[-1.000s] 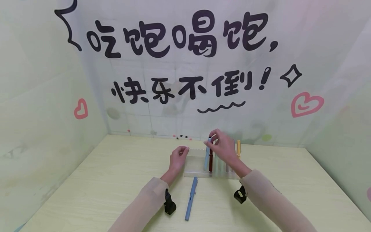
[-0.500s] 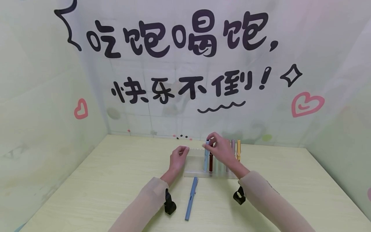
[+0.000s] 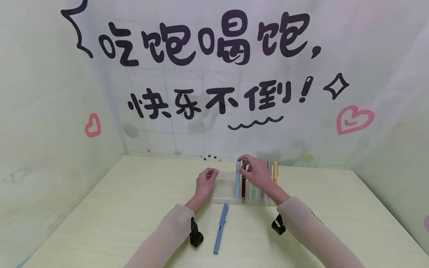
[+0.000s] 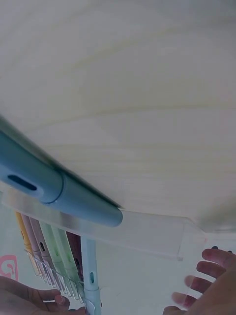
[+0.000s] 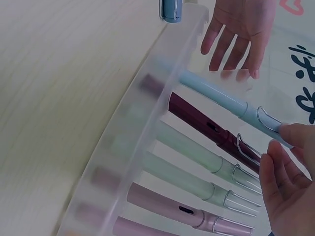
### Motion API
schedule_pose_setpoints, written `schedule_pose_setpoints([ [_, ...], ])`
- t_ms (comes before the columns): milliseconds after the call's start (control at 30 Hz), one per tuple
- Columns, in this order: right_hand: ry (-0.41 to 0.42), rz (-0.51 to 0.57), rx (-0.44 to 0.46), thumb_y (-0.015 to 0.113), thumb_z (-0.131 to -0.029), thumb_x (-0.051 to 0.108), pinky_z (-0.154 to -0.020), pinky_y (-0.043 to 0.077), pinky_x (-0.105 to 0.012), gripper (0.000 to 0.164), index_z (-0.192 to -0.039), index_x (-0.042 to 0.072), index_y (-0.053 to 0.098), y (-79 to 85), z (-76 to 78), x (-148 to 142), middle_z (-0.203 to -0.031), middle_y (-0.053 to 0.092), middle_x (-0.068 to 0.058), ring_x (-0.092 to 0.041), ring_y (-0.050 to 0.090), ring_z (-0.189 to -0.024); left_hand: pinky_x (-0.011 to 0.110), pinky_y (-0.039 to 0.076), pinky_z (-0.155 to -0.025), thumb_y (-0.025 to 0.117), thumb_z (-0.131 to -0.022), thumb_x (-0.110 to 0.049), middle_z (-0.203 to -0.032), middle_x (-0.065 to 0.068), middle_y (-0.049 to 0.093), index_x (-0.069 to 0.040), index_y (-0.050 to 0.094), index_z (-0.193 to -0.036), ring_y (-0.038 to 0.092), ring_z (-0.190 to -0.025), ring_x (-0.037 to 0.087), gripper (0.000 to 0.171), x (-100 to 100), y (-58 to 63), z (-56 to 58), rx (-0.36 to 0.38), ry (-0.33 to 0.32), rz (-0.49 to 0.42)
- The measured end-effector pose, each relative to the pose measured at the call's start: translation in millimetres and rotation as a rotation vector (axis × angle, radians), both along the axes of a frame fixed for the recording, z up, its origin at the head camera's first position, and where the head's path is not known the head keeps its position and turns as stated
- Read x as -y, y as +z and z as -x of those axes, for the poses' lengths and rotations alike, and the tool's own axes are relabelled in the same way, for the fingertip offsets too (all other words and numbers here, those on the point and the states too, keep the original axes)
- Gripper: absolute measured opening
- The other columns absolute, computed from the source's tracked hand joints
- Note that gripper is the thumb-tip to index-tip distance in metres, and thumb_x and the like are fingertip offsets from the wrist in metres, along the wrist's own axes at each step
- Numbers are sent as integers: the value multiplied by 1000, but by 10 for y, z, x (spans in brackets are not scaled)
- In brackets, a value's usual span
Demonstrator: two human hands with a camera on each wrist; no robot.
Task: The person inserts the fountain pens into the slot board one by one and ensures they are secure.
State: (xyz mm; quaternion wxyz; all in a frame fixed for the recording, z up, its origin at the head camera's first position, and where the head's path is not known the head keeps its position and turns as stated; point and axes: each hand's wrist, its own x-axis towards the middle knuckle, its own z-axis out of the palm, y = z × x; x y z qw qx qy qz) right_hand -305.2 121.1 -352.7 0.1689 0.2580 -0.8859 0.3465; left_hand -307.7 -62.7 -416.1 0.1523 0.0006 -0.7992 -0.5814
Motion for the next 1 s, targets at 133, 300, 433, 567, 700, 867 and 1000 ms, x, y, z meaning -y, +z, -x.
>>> schedule_pose_setpoints([
  [133,-24,-28,-23,63,-81,11,-46,41,-24,24,-104,7,58,-16,23,11,-69,55,3,-11,48,-51,34,44,-83,53,-89,-23,-96,10,60,-1,60,-100,55,-94,24,25,4,1,11,12,3,-2],
  [300,-88,-84,-19,63,-82,14,-46,39,-25,27,-108,8,58,-42,41,36,-66,52,6,-10,45,-50,35,44,-84,52,-89,-22,-96,11,60,-1,60,-100,55,-94,25,26,4,-2,9,15,-1,-1],
  [433,-142,-121,-10,62,-82,16,-45,37,-25,28,-109,10,59,-52,47,51,-63,51,7,-10,43,-48,35,44,-84,52,-90,-22,-97,11,60,-1,60,-101,55,-95,25,25,1,-2,1,25,-3,-4],
  [567,-171,-124,-5,62,-82,17,-44,36,-25,27,-109,11,59,-76,76,56,-60,50,7,-10,43,-47,34,44,-84,52,-89,-22,-96,10,60,-1,60,-101,55,-95,24,25,-4,3,-5,31,1,-6],
  [700,-185,-118,11,62,-82,17,-44,37,-25,28,-110,12,59,-88,97,63,-59,50,7,-11,43,-47,34,45,-83,52,-89,-22,-95,11,60,-1,60,-100,55,-93,25,25,-7,11,-10,19,2,-4],
  [867,-186,-108,45,62,-82,17,-44,37,-25,30,-112,12,58,-87,101,72,-59,50,5,-12,44,-48,35,45,-83,53,-89,-22,-95,11,60,0,60,-100,55,-93,25,25,-1,13,-10,14,4,3],
  [1000,-194,-108,57,62,-83,17,-44,37,-25,30,-112,12,58,-96,117,75,-60,50,5,-12,44,-48,35,45,-82,52,-89,-21,-96,11,60,0,60,-100,55,-94,25,25,3,9,-5,13,2,5],
])
